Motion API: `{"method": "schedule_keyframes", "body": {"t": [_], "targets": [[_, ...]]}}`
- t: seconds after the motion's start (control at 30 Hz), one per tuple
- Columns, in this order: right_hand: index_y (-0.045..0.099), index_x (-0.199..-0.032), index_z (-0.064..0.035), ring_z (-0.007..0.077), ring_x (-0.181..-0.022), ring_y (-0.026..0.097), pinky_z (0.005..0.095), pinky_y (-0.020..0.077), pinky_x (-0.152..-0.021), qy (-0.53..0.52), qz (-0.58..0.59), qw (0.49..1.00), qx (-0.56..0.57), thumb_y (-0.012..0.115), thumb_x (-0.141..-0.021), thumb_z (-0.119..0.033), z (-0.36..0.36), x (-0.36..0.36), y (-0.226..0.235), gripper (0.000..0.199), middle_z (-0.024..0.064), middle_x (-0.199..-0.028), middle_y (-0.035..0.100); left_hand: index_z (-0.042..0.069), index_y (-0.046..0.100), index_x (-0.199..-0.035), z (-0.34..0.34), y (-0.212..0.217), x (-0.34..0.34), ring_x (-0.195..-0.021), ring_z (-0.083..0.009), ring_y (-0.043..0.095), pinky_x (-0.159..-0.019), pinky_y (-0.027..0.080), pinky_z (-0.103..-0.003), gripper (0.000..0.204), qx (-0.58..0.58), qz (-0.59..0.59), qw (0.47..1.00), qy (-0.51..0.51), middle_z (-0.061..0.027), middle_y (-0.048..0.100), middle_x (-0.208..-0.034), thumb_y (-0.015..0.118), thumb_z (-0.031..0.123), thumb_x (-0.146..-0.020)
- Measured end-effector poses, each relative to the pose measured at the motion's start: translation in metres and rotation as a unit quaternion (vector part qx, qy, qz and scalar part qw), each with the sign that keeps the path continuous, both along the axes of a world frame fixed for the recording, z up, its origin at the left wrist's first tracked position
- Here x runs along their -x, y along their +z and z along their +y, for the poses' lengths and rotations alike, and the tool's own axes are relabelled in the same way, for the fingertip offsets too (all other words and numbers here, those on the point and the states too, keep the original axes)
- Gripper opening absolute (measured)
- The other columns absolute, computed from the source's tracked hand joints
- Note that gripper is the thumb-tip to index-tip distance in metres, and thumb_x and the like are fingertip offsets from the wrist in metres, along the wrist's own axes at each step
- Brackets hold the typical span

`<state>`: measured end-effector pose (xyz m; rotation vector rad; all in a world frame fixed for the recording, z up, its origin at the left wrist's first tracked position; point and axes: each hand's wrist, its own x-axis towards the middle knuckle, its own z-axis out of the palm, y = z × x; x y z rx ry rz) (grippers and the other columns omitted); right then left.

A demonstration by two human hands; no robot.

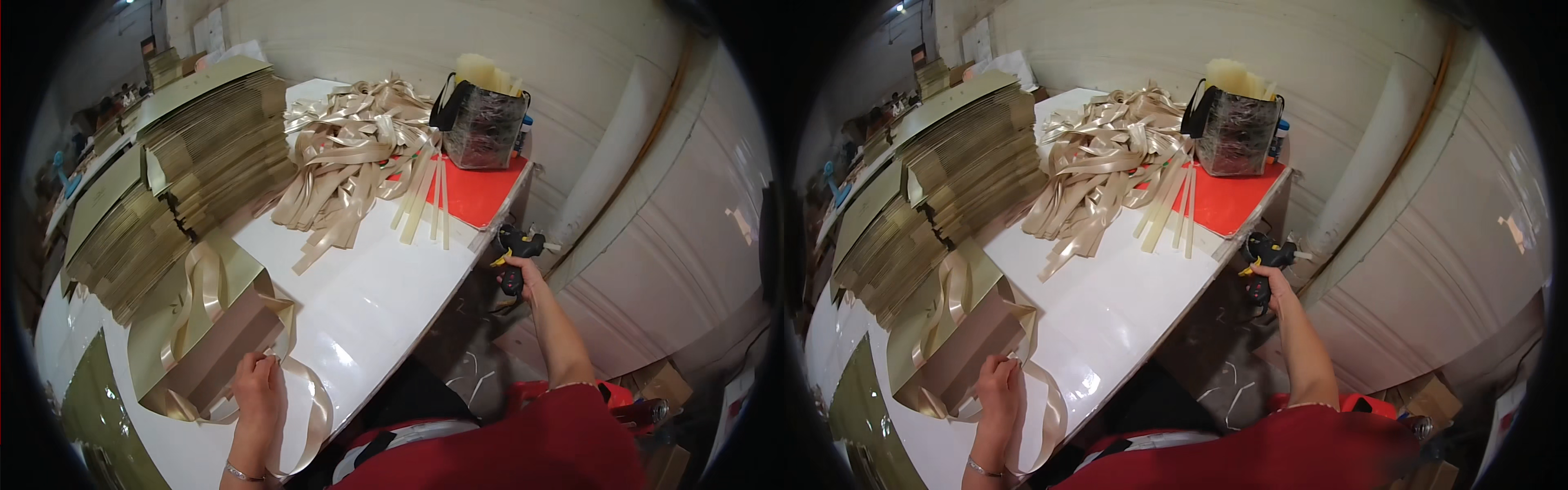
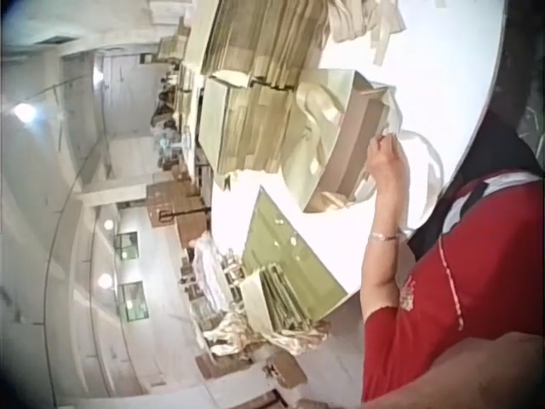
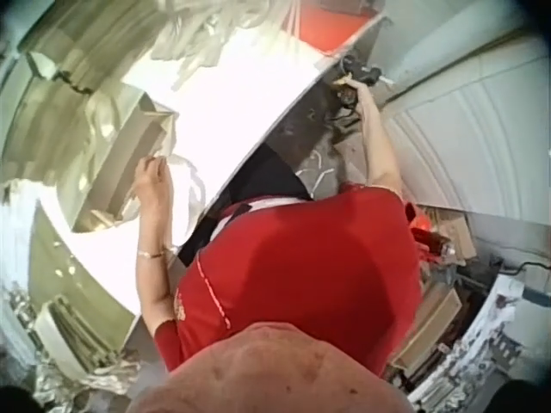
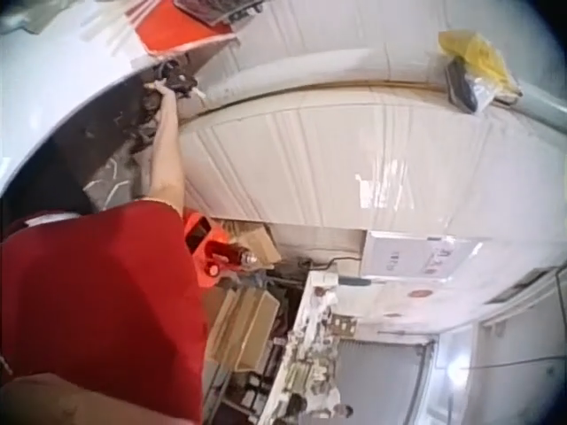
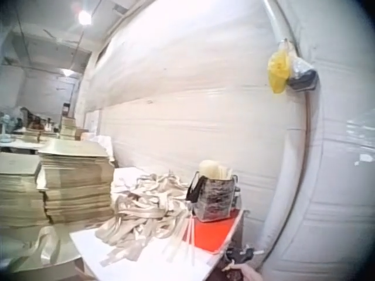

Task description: Gluing ribbon handles onto gold-colored paper bags using a hot glue gun.

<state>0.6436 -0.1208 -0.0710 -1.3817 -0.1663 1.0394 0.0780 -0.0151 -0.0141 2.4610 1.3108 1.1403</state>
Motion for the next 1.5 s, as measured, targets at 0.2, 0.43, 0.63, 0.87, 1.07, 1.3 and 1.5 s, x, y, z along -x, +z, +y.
{"method": "schedule_keyframes", "body": {"t": [0.2,0.43,0.63,0.87,1.07,1.3,1.5], "targets": [[0.049,-0.121,0.0009,0.0286,-0.096,0.063,0.0421,0.0522,-0.092,-0.095,-0.078,0.969,-0.215,0.063,-0.073,-0.004,-0.009,0.153,0.042,0.050,0.0159,-0.107,0.061,0.001,0.073,-0.087,0.006,0.003,0.011,-0.076,-0.0221,0.065,-0.067,0.051,-0.031,0.008,0.154,-0.151,0.976,0.040,-0.0097,0.068,-0.084,0.069,0.004,-0.080],[0.051,-0.117,0.0057,0.0276,-0.102,0.063,0.0389,0.0509,-0.094,0.435,0.079,0.882,-0.166,0.064,-0.067,0.002,-0.003,0.297,0.105,0.052,0.0192,-0.112,0.062,-0.003,0.069,-0.100,0.016,-0.009,0.012,-0.049,-0.0025,0.047,-0.044,0.038,-0.019,0.017,0.366,-0.436,0.817,0.092,-0.0030,0.067,-0.076,0.067,0.008,-0.087],[0.057,-0.107,0.0009,0.0144,-0.085,0.062,0.0295,0.0510,-0.080,0.537,-0.060,0.838,-0.071,0.070,-0.071,-0.002,0.026,0.348,0.108,0.038,0.0065,-0.091,0.065,-0.004,0.067,-0.106,0.014,-0.014,0.011,-0.062,-0.0075,0.059,-0.056,0.048,-0.021,0.021,0.333,-0.467,0.816,0.068,-0.0070,0.070,-0.084,0.066,0.007,-0.088],[0.060,-0.101,0.0001,0.0137,-0.085,0.062,0.0294,0.0508,-0.079,0.519,-0.112,0.845,-0.068,0.072,-0.070,-0.006,0.021,0.350,0.102,0.034,0.0057,-0.089,0.065,-0.001,0.067,-0.111,0.006,-0.017,0.010,-0.072,-0.0095,0.064,-0.063,0.051,-0.023,0.024,0.259,-0.250,0.930,0.077,-0.0090,0.072,-0.092,0.064,0.009,-0.089],[0.064,-0.093,-0.0009,0.0137,-0.078,0.063,0.0299,0.0513,-0.072,0.559,-0.234,0.795,-0.020,0.074,-0.069,-0.014,0.030,0.347,0.107,0.029,0.0046,-0.083,0.065,0.002,0.069,-0.104,-0.017,0.030,0.057,-0.059,-0.0196,0.064,-0.056,0.051,-0.029,0.023,0.230,-0.320,0.918,0.052,-0.0122,0.070,-0.082,0.069,0.009,-0.082],[0.060,-0.103,-0.0007,0.0144,-0.087,0.062,0.0294,0.0505,-0.078,0.587,-0.167,0.789,-0.078,0.073,-0.070,-0.011,0.034,0.353,0.122,0.037,0.0075,-0.094,0.065,0.009,0.068,-0.093,-0.044,0.027,0.118,-0.068,-0.0255,0.064,-0.056,0.052,-0.036,0.018,-0.036,0.071,0.993,0.088,-0.0077,0.065,-0.079,0.071,0.009,-0.075],[0.056,-0.106,0.0017,0.0150,-0.088,0.063,0.0295,0.0504,-0.080,0.638,-0.001,0.765,-0.083,0.070,-0.071,-0.004,0.042,0.397,0.105,0.038,0.0089,-0.093,0.065,0.011,0.067,-0.088,-0.025,0.001,0.112,-0.069,-0.0291,0.065,-0.057,0.053,-0.038,0.012,0.034,0.078,0.987,0.136,-0.0057,0.064,-0.079,0.068,0.006,-0.077]]}}
